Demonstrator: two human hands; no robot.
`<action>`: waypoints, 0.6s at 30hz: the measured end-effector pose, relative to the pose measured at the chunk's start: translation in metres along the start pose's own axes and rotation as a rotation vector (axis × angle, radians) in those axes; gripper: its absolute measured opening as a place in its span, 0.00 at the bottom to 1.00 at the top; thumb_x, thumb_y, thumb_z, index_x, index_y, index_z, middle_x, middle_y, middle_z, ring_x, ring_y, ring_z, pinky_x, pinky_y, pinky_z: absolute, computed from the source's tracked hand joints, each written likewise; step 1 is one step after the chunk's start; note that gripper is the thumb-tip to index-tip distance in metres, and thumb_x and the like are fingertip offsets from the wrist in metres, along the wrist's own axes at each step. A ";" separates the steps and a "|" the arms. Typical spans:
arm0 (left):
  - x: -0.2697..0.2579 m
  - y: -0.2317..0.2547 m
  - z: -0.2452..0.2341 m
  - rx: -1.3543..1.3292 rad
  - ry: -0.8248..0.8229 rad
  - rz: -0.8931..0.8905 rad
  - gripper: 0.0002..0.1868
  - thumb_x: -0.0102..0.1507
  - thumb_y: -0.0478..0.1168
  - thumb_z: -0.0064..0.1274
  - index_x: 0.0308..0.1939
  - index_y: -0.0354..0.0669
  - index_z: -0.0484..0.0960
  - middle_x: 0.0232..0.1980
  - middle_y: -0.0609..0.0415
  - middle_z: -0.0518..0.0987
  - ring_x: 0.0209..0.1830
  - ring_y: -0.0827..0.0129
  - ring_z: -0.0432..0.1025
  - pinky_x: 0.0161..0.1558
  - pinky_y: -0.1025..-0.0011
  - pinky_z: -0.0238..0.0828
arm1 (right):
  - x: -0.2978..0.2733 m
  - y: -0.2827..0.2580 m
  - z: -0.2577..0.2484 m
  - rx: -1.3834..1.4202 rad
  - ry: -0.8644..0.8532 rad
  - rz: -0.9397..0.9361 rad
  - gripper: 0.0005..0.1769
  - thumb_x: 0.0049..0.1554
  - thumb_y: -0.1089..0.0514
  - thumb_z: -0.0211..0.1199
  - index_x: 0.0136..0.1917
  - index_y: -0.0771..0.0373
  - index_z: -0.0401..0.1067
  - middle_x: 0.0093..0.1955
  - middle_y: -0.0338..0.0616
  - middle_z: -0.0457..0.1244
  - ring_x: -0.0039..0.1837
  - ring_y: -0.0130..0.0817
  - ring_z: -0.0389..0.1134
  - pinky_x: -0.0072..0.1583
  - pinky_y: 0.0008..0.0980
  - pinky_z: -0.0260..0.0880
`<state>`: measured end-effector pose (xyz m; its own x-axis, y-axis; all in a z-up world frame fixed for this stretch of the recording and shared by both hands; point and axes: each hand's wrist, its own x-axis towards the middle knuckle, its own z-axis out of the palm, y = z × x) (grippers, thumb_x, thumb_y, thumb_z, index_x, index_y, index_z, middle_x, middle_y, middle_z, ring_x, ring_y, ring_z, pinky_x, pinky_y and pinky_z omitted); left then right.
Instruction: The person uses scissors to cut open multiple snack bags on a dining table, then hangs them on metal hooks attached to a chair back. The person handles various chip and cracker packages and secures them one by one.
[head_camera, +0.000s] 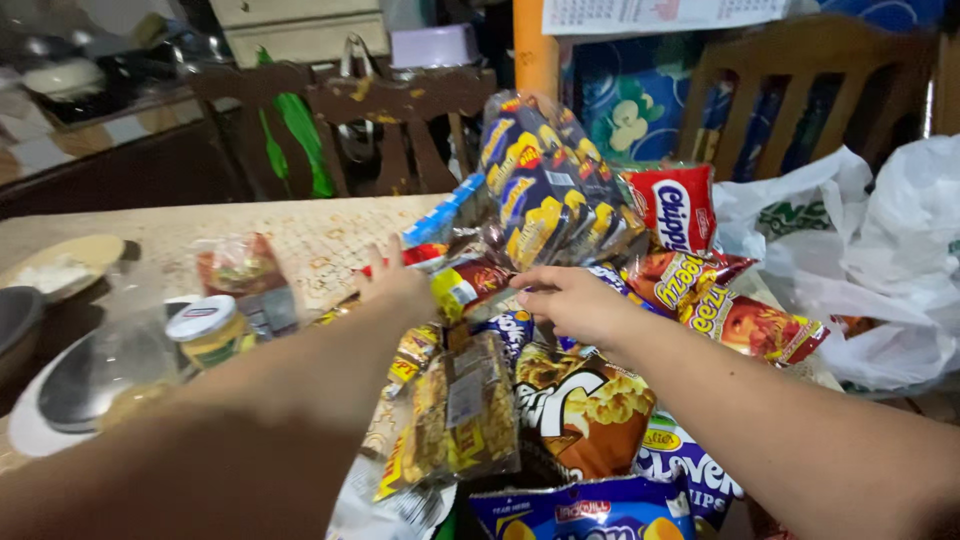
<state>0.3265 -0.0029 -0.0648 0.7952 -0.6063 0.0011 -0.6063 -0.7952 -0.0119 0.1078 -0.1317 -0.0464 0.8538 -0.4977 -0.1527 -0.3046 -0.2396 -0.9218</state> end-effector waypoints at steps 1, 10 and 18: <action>0.005 -0.004 0.003 0.014 0.011 0.002 0.24 0.61 0.41 0.54 0.63 0.50 0.80 0.85 0.47 0.35 0.84 0.40 0.31 0.75 0.35 0.36 | 0.000 0.001 0.000 -0.004 0.003 0.013 0.23 0.58 0.50 0.61 0.66 0.49 0.74 0.54 0.35 0.69 0.53 0.27 0.65 0.54 0.33 0.65; -0.012 0.006 0.011 -0.004 0.045 0.032 0.31 0.62 0.39 0.49 0.71 0.48 0.69 0.83 0.53 0.44 0.84 0.54 0.35 0.73 0.29 0.37 | -0.001 0.003 -0.010 0.096 0.019 -0.002 0.29 0.56 0.49 0.61 0.71 0.50 0.69 0.57 0.39 0.68 0.57 0.30 0.68 0.59 0.35 0.67; -0.075 0.026 -0.022 -0.221 0.527 0.458 0.30 0.56 0.35 0.58 0.63 0.34 0.72 0.72 0.44 0.62 0.76 0.46 0.51 0.74 0.54 0.53 | -0.018 -0.011 -0.025 0.401 0.062 0.036 0.45 0.55 0.42 0.63 0.80 0.53 0.50 0.70 0.56 0.62 0.64 0.48 0.67 0.66 0.48 0.67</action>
<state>0.2509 0.0216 -0.0427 0.3857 -0.7582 0.5257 -0.9089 -0.4101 0.0753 0.0851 -0.1406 -0.0241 0.8147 -0.5524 -0.1764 -0.1342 0.1165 -0.9841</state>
